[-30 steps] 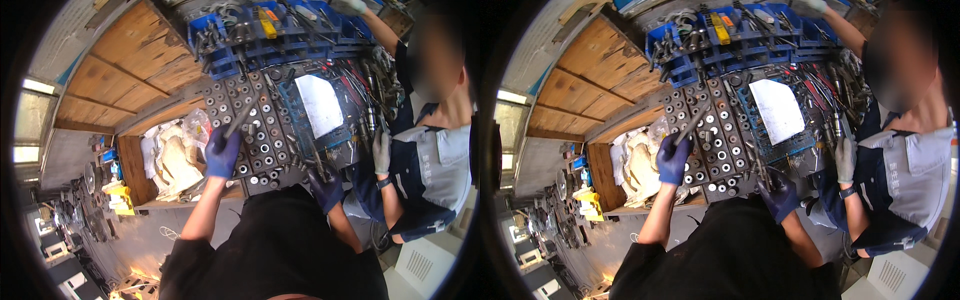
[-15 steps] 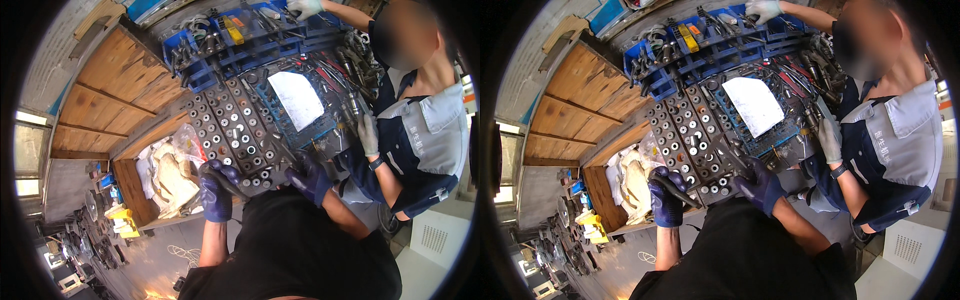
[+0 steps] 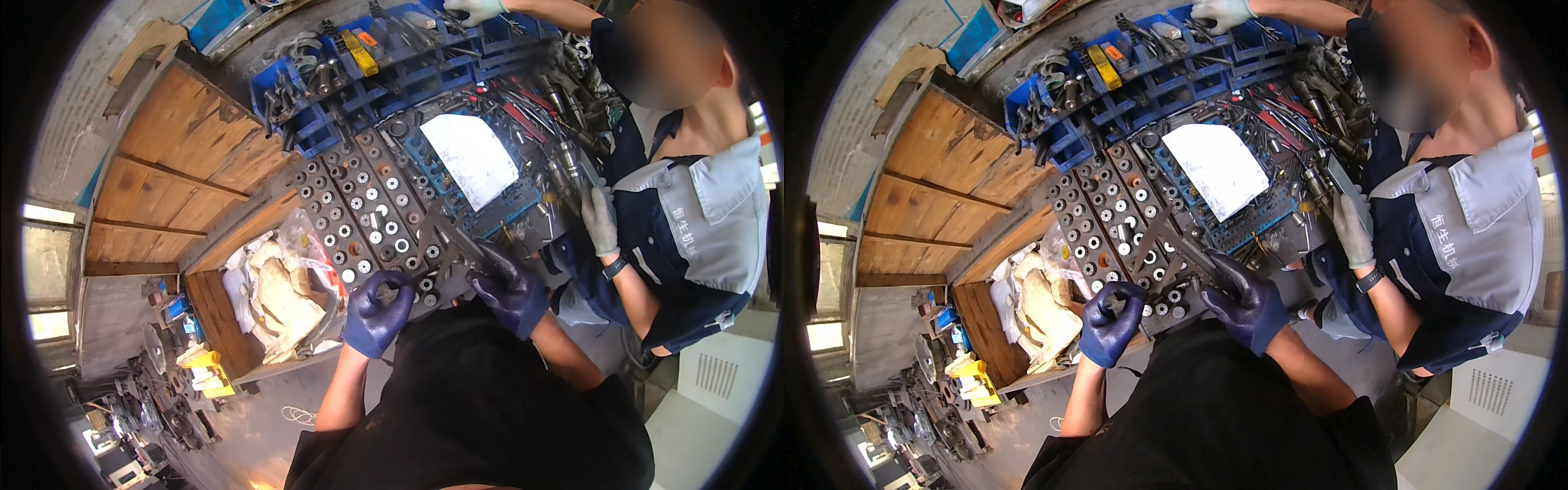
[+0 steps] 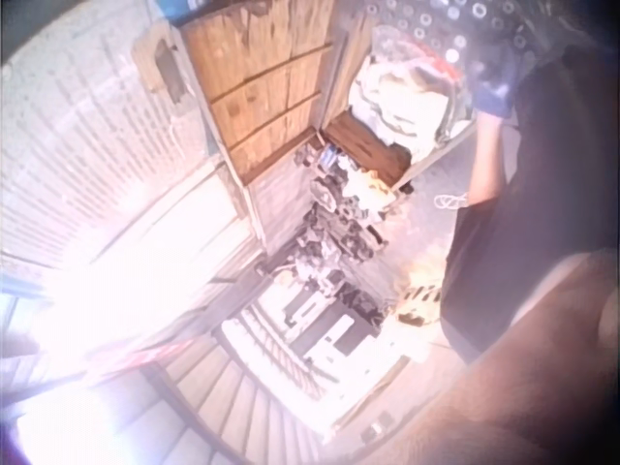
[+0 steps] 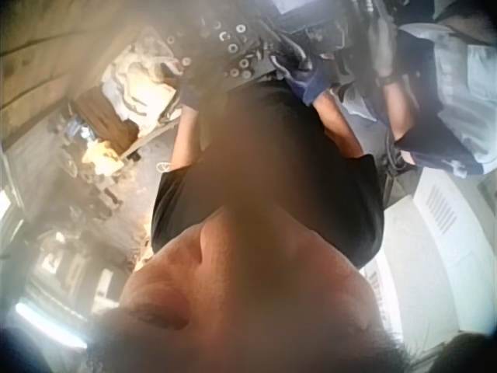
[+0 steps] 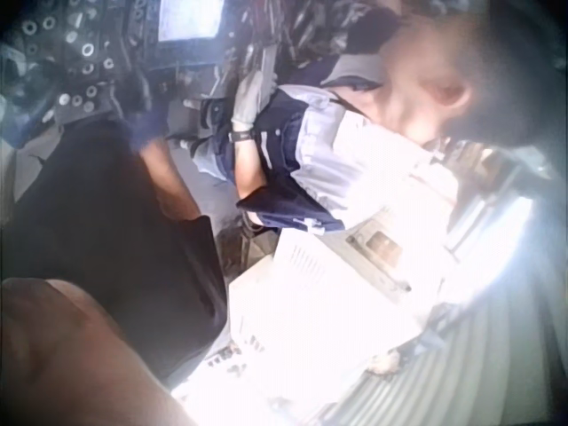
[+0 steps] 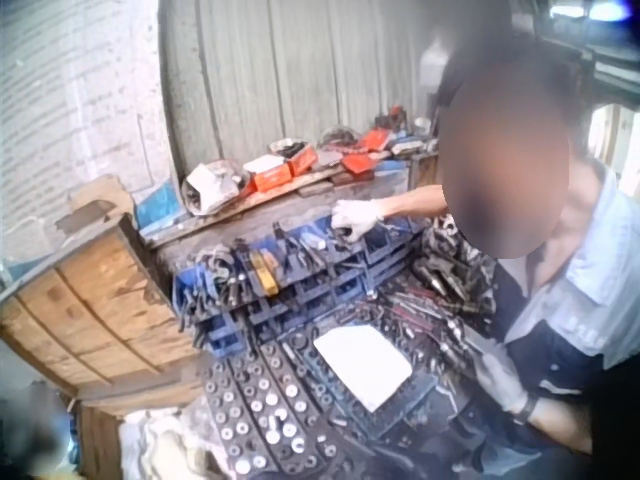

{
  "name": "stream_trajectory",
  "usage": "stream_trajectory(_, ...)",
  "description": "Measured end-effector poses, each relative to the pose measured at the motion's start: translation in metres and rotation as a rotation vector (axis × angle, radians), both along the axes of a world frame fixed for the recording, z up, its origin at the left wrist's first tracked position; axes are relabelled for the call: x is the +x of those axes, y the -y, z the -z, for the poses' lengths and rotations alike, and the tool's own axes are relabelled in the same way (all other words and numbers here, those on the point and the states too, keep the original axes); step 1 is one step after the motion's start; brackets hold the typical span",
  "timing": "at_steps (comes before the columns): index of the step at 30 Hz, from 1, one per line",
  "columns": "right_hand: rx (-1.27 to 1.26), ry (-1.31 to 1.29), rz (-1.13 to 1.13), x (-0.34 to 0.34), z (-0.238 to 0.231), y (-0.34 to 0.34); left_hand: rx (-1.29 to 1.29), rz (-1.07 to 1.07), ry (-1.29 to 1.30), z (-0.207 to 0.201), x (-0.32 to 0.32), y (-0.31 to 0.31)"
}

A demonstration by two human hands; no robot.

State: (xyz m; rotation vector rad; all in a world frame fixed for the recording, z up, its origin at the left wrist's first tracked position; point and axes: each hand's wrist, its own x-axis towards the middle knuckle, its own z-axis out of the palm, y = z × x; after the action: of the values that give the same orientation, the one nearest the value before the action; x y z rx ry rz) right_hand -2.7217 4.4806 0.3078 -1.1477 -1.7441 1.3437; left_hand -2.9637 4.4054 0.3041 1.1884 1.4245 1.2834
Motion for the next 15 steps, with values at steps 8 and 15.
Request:
stream_trajectory(8, -0.088, -0.034, -0.033, 0.003, -0.015, 0.002, -0.059, -0.012, -0.053, -0.005, 0.005, -0.007)
stream_trajectory(15, 0.023, -0.006, -0.063, 0.000, -0.018, 0.002, -0.105, -0.018, -0.129, -0.012, 0.003, -0.007)
